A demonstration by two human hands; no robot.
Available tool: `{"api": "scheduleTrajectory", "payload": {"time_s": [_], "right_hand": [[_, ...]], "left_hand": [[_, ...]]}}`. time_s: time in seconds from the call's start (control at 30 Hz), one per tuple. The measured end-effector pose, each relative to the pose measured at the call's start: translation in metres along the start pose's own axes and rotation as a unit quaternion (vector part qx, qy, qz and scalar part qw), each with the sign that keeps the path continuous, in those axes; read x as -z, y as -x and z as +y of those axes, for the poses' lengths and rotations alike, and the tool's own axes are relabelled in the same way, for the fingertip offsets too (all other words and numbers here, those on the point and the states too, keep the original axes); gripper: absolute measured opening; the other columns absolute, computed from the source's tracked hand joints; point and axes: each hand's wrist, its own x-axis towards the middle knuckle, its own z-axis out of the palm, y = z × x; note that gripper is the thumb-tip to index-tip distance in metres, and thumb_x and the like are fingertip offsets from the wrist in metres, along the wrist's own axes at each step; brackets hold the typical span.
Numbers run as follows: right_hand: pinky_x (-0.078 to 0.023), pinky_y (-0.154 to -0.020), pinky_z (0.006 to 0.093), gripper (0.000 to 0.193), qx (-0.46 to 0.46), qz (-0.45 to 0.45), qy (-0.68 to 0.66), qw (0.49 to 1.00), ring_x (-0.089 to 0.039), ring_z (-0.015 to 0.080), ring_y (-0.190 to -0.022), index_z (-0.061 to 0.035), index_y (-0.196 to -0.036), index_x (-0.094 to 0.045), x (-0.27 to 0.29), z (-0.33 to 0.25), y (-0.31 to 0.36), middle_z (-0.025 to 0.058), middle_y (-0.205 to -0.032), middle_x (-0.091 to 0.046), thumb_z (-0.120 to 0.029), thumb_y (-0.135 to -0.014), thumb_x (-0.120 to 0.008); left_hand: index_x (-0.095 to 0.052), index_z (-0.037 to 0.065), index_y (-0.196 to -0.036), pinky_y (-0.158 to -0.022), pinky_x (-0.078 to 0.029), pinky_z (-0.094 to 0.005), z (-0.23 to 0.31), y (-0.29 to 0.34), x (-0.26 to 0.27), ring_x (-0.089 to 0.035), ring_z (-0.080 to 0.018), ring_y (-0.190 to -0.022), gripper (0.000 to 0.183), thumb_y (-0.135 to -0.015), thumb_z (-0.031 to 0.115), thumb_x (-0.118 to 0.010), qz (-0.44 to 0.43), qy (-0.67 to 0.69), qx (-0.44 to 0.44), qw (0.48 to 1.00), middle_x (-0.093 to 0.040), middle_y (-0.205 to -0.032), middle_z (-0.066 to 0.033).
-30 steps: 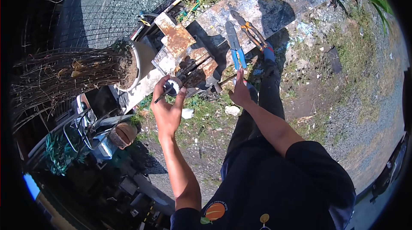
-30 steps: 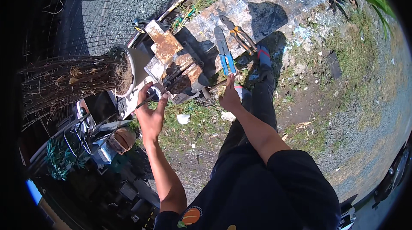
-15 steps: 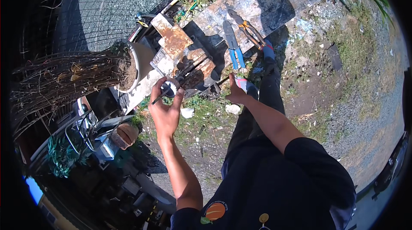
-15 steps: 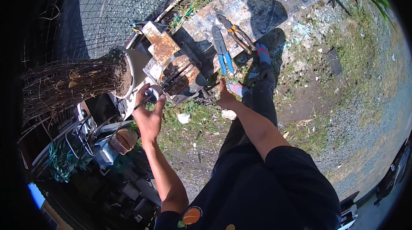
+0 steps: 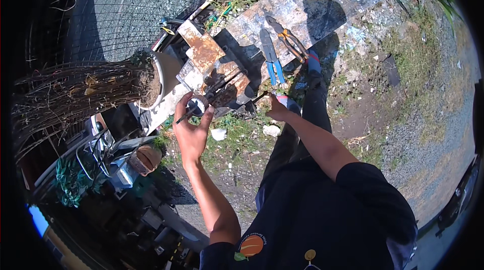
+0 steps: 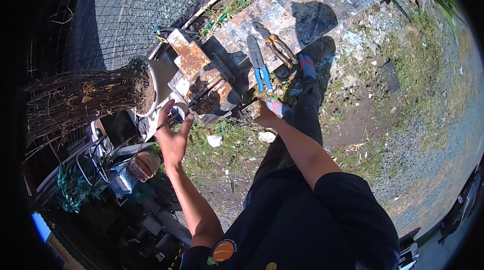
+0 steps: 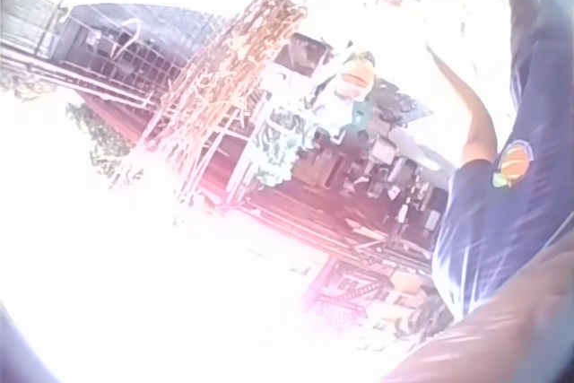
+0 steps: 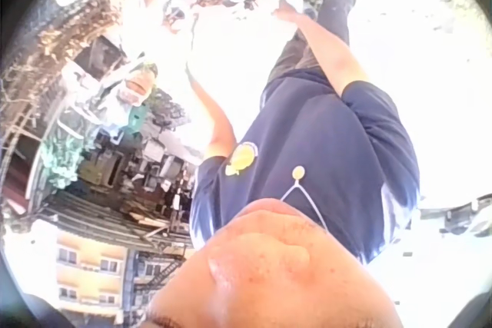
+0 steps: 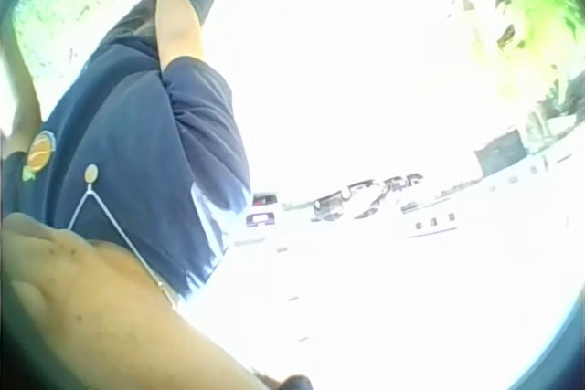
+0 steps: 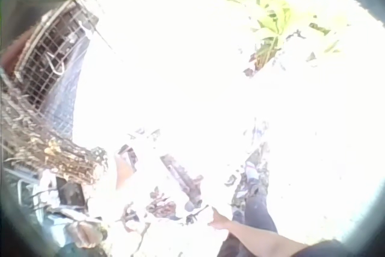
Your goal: Assembling a mechanical part using pliers and a screwdriver on an outdoor workbench.
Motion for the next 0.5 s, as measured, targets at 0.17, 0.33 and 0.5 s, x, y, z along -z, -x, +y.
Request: {"api": "scheduleTrajectory", "payload": {"time_s": [0.17,0.33,0.5], "right_hand": [[-0.051,-0.094,0.0469,0.056,-0.077,0.039,0.056,0.995,-0.064,0.0389,-0.116,-0.0068,-0.136,-0.053,0.035,-0.009,0.019,0.0207,-0.127,-0.065,-0.021,-0.086,-0.072],[-0.051,-0.076,0.0526,0.031,0.004,0.211,0.094,0.973,-0.067,0.0428,-0.083,-0.0067,-0.112,-0.059,0.091,-0.035,0.027,0.0178,-0.087,-0.069,-0.017,-0.085,-0.071],[-0.05,-0.071,0.0522,0.029,0.099,0.357,0.185,0.91,-0.066,0.0434,-0.075,-0.0043,-0.108,-0.059,0.153,-0.07,-0.006,0.0195,-0.082,-0.068,-0.016,-0.085,-0.072]], "left_hand": [[-0.058,-0.002,-0.139,-0.093,-0.055,-0.0416,0.0,0.002,0.004,-0.069,-0.0308,-0.103,0.063,-0.082,0.008,-0.084,-0.002,0.016,0.029,0.999,-0.07,-0.122,-0.0185],[-0.051,0.001,-0.147,-0.095,-0.053,-0.0418,-0.004,0.007,0.008,-0.067,-0.0318,-0.106,0.073,-0.084,0.015,-0.086,-0.005,0.023,0.047,0.999,-0.064,-0.132,-0.0213],[-0.053,0.0,-0.143,-0.093,-0.053,-0.041,-0.005,0.024,-0.003,-0.066,-0.0331,-0.104,0.068,-0.085,0.014,-0.085,0.078,0.038,0.002,0.996,-0.064,-0.129,-0.0187]]}}
